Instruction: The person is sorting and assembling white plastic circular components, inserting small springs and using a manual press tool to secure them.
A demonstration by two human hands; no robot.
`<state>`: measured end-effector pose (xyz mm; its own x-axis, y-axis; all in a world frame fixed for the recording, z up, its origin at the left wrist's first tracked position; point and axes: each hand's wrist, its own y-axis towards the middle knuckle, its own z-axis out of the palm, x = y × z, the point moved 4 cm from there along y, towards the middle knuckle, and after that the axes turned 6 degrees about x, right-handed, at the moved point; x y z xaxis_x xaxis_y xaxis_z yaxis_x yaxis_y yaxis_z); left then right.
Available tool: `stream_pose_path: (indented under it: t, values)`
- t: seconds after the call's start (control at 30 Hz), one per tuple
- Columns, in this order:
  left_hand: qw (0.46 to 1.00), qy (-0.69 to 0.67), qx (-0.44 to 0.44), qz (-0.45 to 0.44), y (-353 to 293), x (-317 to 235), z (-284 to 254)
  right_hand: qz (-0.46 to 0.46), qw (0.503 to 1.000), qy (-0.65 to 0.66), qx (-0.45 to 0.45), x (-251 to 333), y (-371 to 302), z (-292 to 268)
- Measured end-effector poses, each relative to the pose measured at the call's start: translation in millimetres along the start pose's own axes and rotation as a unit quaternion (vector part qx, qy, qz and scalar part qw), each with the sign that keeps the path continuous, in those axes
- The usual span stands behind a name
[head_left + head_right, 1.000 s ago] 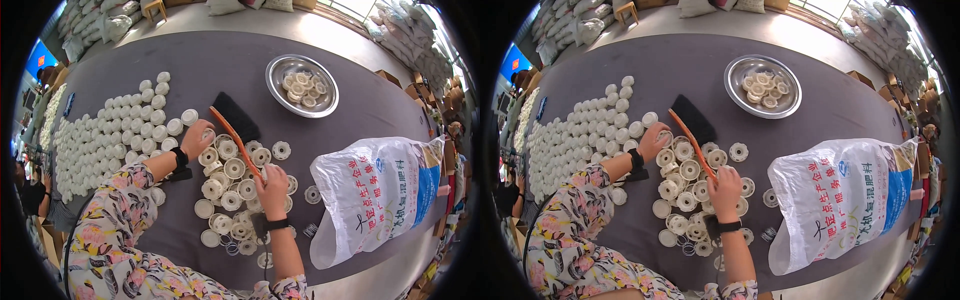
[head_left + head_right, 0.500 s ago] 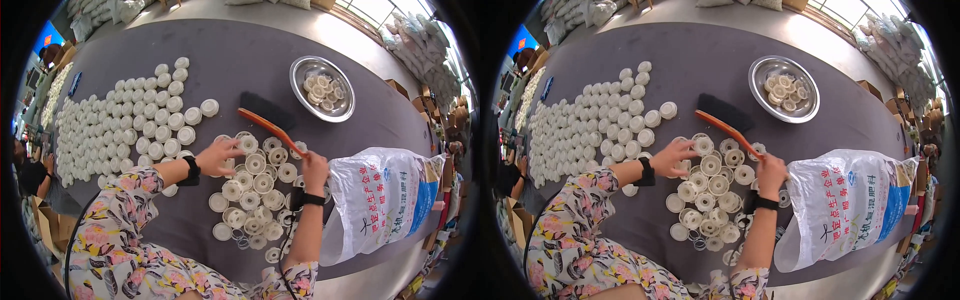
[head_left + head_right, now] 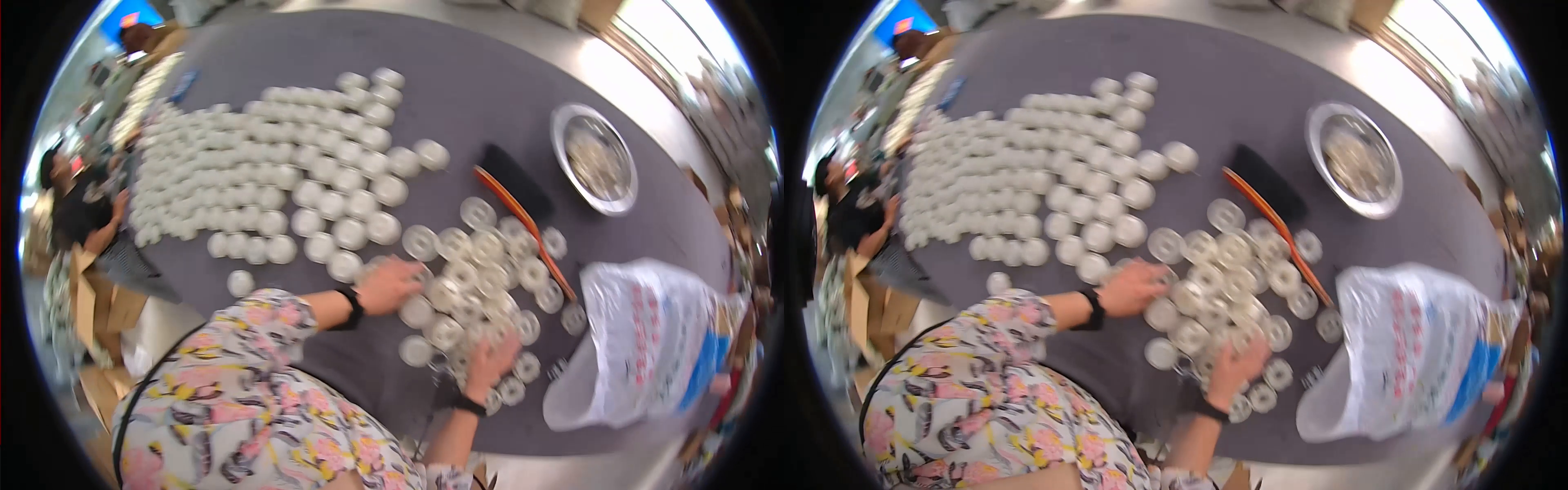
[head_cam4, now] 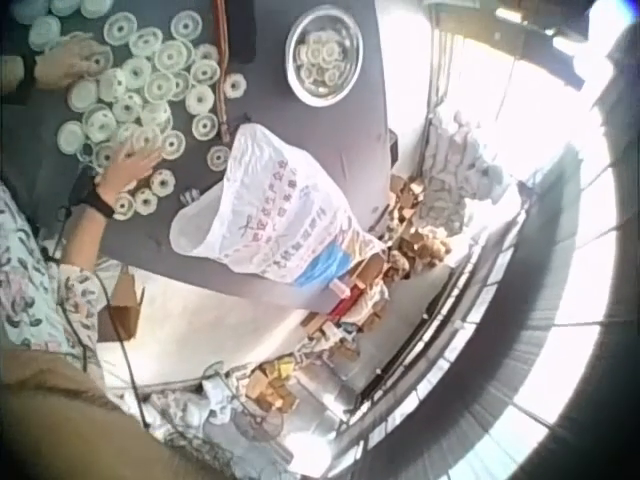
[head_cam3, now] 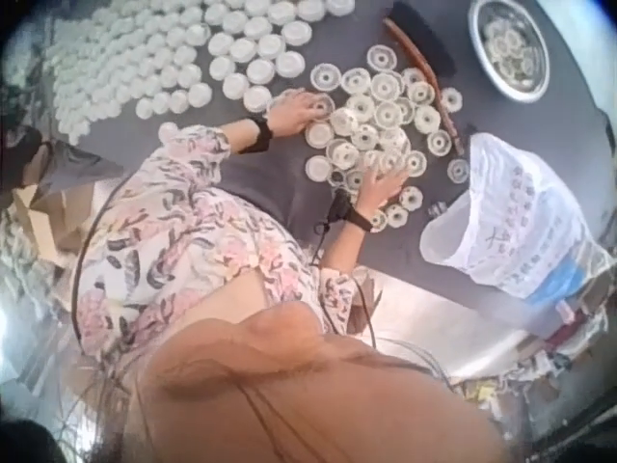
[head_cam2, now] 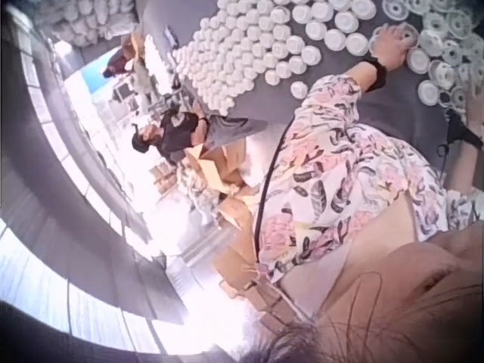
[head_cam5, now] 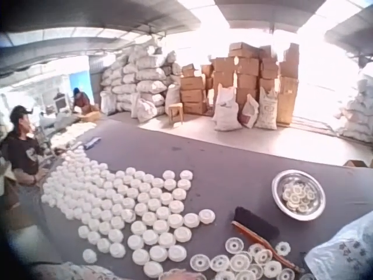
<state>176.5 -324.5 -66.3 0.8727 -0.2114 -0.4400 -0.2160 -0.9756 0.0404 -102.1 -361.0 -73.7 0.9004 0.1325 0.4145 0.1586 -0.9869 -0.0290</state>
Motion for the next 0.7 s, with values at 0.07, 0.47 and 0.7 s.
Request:
stream_pose_path:
  t: [0.07, 0.47, 0.7]
  values:
    - [0.999, -0.026, -0.026, -0.001, -10, -6, 0, 0.001, 0.993, 0.093, -0.068, -16, -25, -2]
    - [0.990, -0.093, -0.103, 0.012, -93, -17, 11, -0.056, 0.990, -0.055, -0.114, 38, -132, 5]
    - [0.980, -0.182, 0.001, 0.083, -168, -38, -3, -0.209, 0.955, 0.144, 0.151, 185, -153, 20]
